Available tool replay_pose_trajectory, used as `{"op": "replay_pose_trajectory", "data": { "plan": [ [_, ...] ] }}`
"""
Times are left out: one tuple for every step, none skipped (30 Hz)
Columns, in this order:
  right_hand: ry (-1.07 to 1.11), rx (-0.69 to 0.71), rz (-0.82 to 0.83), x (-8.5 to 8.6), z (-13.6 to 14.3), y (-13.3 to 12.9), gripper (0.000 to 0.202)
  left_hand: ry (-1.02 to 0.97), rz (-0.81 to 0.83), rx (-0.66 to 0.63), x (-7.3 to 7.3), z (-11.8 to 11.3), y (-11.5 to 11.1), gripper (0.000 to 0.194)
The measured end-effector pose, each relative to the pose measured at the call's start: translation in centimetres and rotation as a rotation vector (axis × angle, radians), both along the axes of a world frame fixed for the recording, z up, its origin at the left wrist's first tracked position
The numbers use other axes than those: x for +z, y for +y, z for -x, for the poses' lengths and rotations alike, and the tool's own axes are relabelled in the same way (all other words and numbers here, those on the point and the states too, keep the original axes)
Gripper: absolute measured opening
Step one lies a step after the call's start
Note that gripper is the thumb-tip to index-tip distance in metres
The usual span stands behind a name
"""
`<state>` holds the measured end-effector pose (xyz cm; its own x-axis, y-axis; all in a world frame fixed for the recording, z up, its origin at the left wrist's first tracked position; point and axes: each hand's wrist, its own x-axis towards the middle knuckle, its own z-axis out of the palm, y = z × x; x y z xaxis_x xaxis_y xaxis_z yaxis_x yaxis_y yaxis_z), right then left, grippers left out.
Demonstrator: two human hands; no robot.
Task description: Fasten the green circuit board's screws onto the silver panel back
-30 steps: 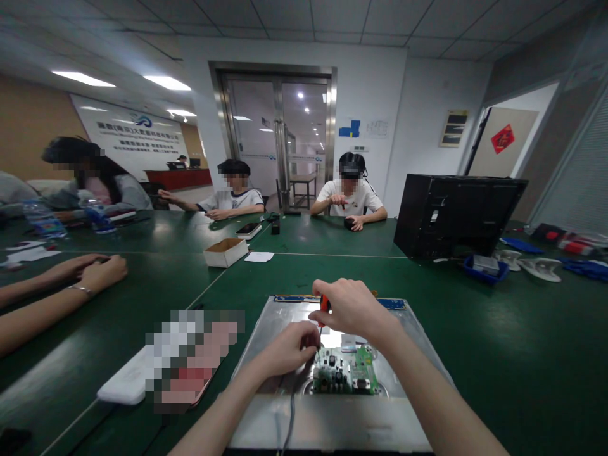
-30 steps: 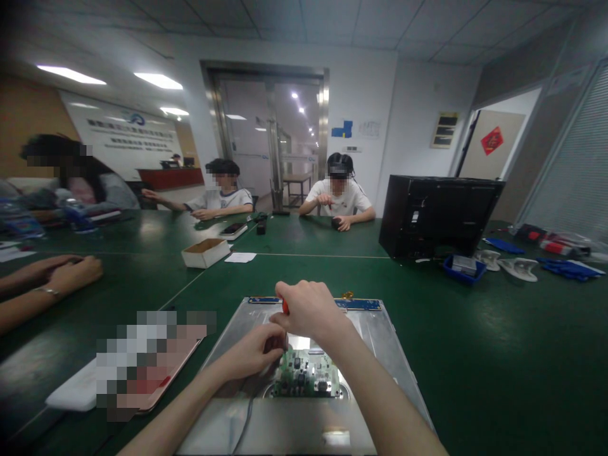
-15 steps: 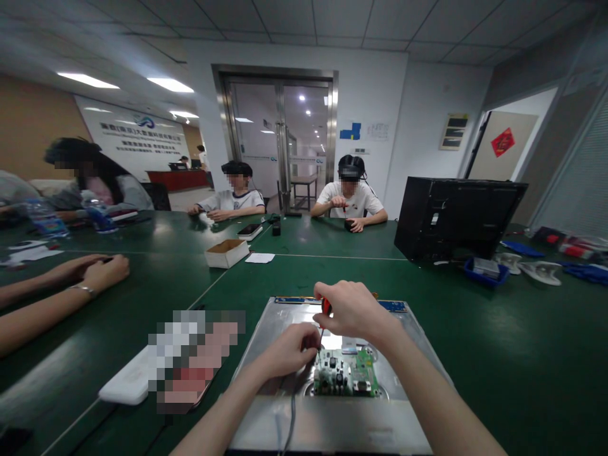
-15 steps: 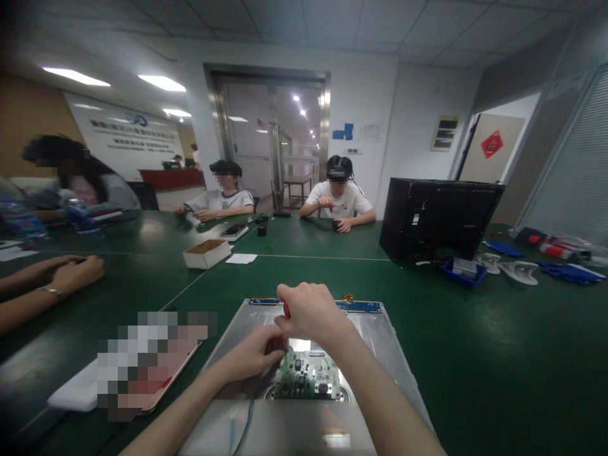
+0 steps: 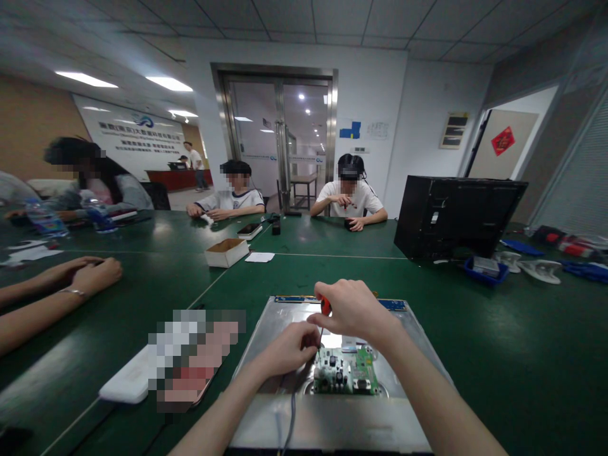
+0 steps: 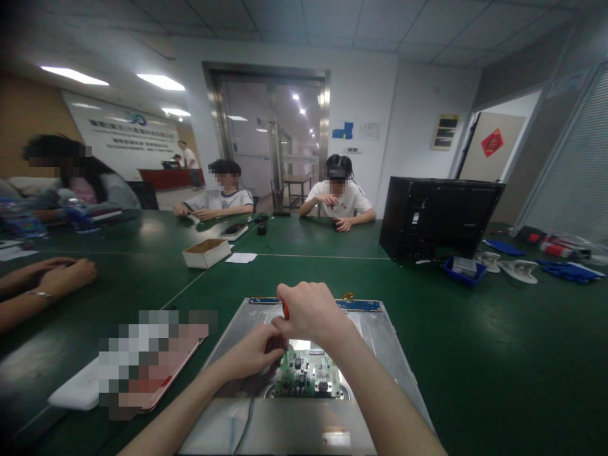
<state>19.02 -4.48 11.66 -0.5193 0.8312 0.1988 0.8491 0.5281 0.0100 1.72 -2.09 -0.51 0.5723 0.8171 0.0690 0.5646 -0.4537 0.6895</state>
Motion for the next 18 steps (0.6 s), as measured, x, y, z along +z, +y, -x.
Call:
{"op": "replay_pose_trajectory", "data": {
  "plan": [
    [-0.003, -0.016, -0.004, -0.01, 0.05, 0.07, 0.03, 0.006, -0.004, 0.0, 0.05, -0.03, -0.02, 0.01],
    [-0.005, -0.034, -0.009, -0.05, 0.11, 0.15, 0.033, 0.01, -0.008, -0.003, 0.09, -0.06, -0.04, 0.009],
    [-0.006, -0.048, -0.014, -0.09, 0.19, 0.22, 0.034, 0.01, -0.01, -0.007, 0.12, -0.07, -0.06, 0.009],
    [-0.007, -0.056, -0.017, -0.14, 0.25, 0.28, 0.033, 0.007, -0.012, -0.009, 0.12, -0.08, -0.07, 0.009],
    [-0.009, -0.059, -0.019, -0.18, 0.28, 0.31, 0.029, 0.004, -0.015, -0.008, 0.1, -0.07, -0.08, 0.01],
    [-0.01, -0.056, -0.018, -0.21, 0.28, 0.31, 0.024, 0.003, -0.019, -0.003, 0.07, -0.05, -0.09, 0.01],
    [-0.009, -0.05, -0.014, -0.22, 0.26, 0.29, 0.019, 0.005, -0.022, 0.003, 0.02, -0.02, -0.09, 0.011],
    [-0.007, -0.041, -0.011, -0.2, 0.21, 0.24, 0.016, 0.008, -0.025, 0.006, -0.02, 0.0, -0.09, 0.011],
    [-0.004, -0.032, -0.007, -0.16, 0.15, 0.17, 0.016, 0.01, -0.026, 0.007, -0.05, 0.02, -0.09, 0.012],
    [-0.001, -0.023, -0.002, -0.1, 0.09, 0.09, 0.017, 0.009, -0.023, 0.004, -0.08, 0.03, -0.09, 0.012],
    [0.001, -0.016, 0.004, -0.03, 0.05, 0.02, 0.019, 0.007, -0.019, -0.001, -0.08, 0.03, -0.09, 0.013],
    [0.001, -0.013, 0.011, 0.03, 0.03, -0.03, 0.02, 0.003, -0.014, -0.004, -0.07, 0.02, -0.09, 0.012],
    [0.002, -0.018, 0.016, 0.1, 0.04, -0.05, 0.021, 0.0, -0.012, -0.004, -0.03, 0.01, -0.09, 0.012],
    [0.003, -0.026, 0.02, 0.14, 0.08, -0.05, 0.025, 0.0, -0.01, -0.001, 0.02, -0.01, -0.09, 0.011],
    [0.003, -0.039, 0.022, 0.17, 0.14, -0.03, 0.029, 0.001, -0.005, 0.001, 0.08, -0.04, -0.09, 0.01],
    [0.002, -0.05, 0.022, 0.18, 0.21, 0.01, 0.033, 0.004, 0.002, 0.0, 0.15, -0.05, -0.1, 0.009],
    [-0.001, -0.058, 0.019, 0.17, 0.27, 0.05, 0.035, 0.008, 0.009, -0.002, 0.21, -0.07, -0.11, 0.008],
    [-0.004, -0.062, 0.014, 0.14, 0.32, 0.07, 0.034, 0.013, 0.015, -0.004, 0.26, -0.07, -0.12, 0.008]
  ]
}}
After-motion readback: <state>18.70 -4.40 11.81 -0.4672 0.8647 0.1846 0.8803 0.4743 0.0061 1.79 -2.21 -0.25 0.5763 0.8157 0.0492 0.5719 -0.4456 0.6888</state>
